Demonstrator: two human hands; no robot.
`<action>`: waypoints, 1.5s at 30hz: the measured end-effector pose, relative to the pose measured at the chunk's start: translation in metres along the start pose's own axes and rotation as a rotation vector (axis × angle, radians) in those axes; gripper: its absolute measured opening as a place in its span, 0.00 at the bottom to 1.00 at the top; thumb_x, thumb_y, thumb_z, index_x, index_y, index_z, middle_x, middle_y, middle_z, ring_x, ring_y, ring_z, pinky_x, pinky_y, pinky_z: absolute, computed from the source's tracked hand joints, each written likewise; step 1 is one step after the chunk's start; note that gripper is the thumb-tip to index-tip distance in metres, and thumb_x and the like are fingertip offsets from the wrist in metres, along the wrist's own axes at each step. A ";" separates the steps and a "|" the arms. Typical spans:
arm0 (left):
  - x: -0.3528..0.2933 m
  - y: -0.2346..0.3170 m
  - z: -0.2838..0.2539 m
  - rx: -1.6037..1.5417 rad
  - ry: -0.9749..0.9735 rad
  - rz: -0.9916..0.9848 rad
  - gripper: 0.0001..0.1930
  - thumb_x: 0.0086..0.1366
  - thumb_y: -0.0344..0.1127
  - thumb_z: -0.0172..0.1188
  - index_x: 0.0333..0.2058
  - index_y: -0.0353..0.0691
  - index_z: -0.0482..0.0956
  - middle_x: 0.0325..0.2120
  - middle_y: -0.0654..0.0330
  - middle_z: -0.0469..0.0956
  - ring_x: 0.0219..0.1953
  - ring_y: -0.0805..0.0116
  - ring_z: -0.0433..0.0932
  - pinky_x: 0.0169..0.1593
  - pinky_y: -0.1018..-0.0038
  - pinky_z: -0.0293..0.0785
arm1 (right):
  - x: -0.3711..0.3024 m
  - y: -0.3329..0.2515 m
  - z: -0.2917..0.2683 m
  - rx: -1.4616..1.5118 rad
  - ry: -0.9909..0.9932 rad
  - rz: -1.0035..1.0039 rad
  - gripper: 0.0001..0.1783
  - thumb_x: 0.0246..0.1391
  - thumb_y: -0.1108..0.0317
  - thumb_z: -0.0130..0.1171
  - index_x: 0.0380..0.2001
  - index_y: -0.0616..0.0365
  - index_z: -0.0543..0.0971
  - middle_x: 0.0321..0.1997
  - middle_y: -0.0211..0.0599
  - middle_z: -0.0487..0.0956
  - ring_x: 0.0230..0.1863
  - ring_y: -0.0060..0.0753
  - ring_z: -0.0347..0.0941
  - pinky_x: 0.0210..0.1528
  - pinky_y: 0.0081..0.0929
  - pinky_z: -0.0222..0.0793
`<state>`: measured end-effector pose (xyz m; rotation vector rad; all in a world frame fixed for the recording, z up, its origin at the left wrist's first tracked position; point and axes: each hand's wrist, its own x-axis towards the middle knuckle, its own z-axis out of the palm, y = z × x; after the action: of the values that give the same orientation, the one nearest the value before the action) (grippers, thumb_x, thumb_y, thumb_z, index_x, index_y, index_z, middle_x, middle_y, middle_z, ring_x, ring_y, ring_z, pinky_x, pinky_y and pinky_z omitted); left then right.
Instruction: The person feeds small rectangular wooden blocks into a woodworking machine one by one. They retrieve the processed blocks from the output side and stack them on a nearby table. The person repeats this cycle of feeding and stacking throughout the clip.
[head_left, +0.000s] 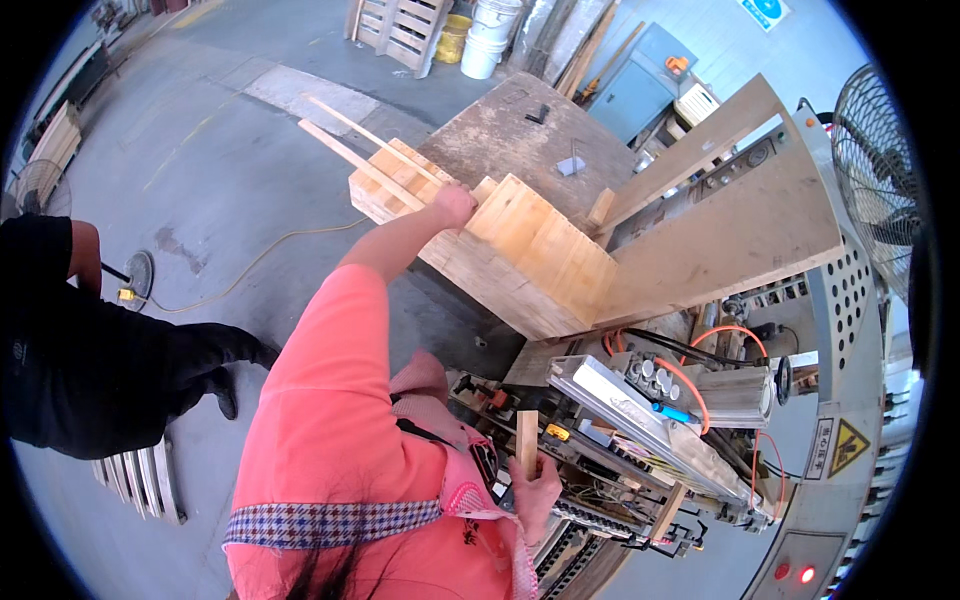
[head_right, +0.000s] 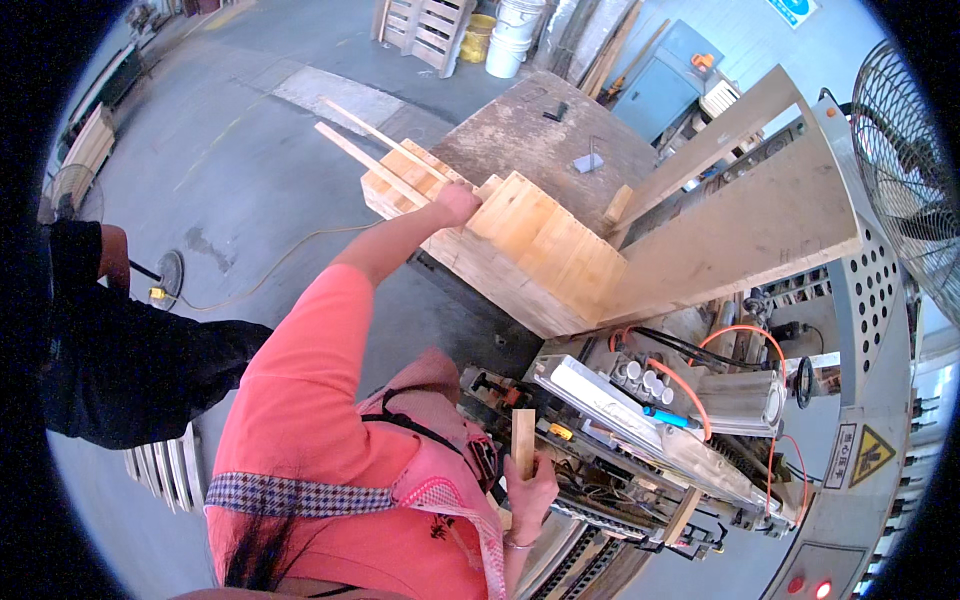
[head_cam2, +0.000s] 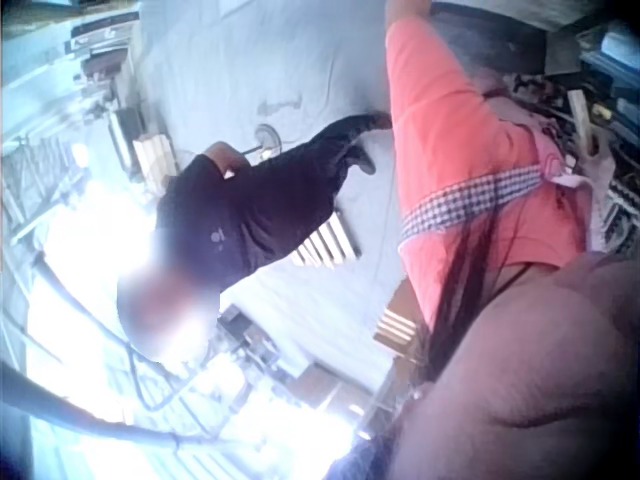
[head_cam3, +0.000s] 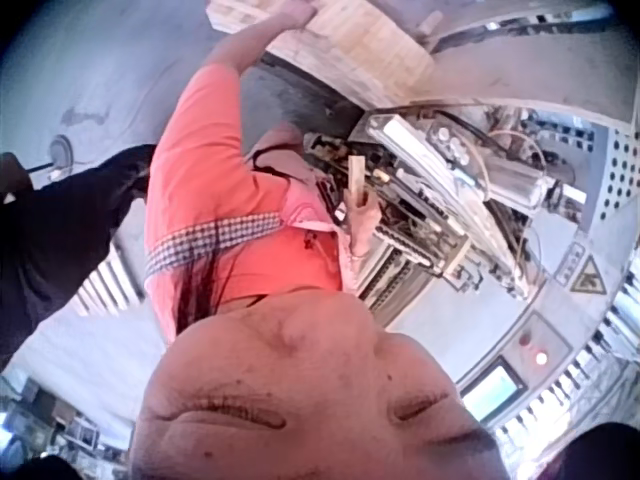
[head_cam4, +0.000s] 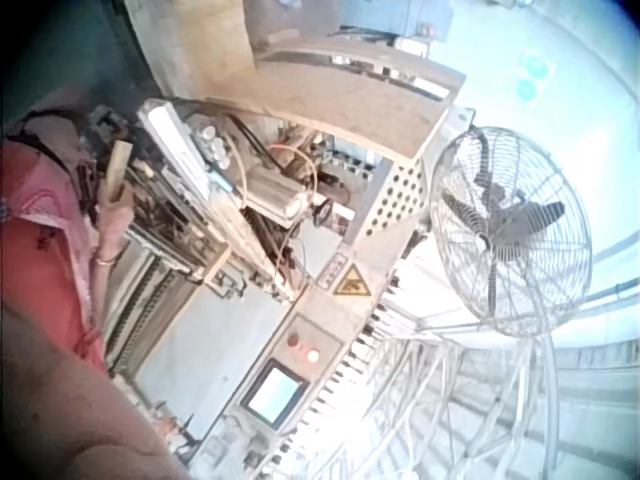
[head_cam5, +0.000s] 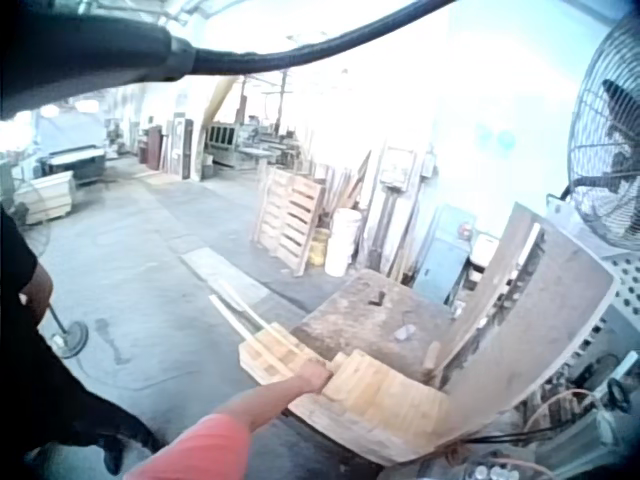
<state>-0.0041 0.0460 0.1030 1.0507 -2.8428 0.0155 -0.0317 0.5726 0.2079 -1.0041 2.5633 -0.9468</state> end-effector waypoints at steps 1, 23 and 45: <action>0.004 0.001 -0.002 0.003 -0.005 0.004 0.09 0.53 0.40 0.51 0.29 0.52 0.81 0.35 0.59 0.75 0.43 0.59 0.70 0.46 0.61 0.66 | -0.002 0.004 0.002 -0.008 0.008 0.013 0.18 0.35 0.65 0.68 0.29 0.64 0.75 0.24 0.45 0.76 0.23 0.41 0.73 0.27 0.30 0.68; -0.176 0.078 0.009 -0.469 -0.347 0.245 0.05 0.51 0.31 0.47 0.22 0.38 0.71 0.23 0.50 0.72 0.29 0.48 0.72 0.31 0.57 0.66 | -0.025 0.011 -0.021 -0.065 0.126 0.140 0.20 0.34 0.62 0.68 0.30 0.63 0.75 0.26 0.44 0.76 0.26 0.45 0.74 0.29 0.33 0.69; -0.263 0.446 -0.095 -1.155 -0.700 0.974 0.07 0.57 0.28 0.55 0.35 0.36 0.77 0.25 0.56 0.78 0.27 0.71 0.77 0.30 0.77 0.71 | 0.017 0.347 -0.261 -0.779 0.465 0.605 0.21 0.39 0.50 0.62 0.25 0.58 0.76 0.28 0.43 0.77 0.33 0.42 0.75 0.35 0.34 0.71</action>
<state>-0.0861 0.5603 0.1820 -0.6582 -2.6465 -1.8564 -0.3369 0.8812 0.1842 -0.0427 3.4005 0.0167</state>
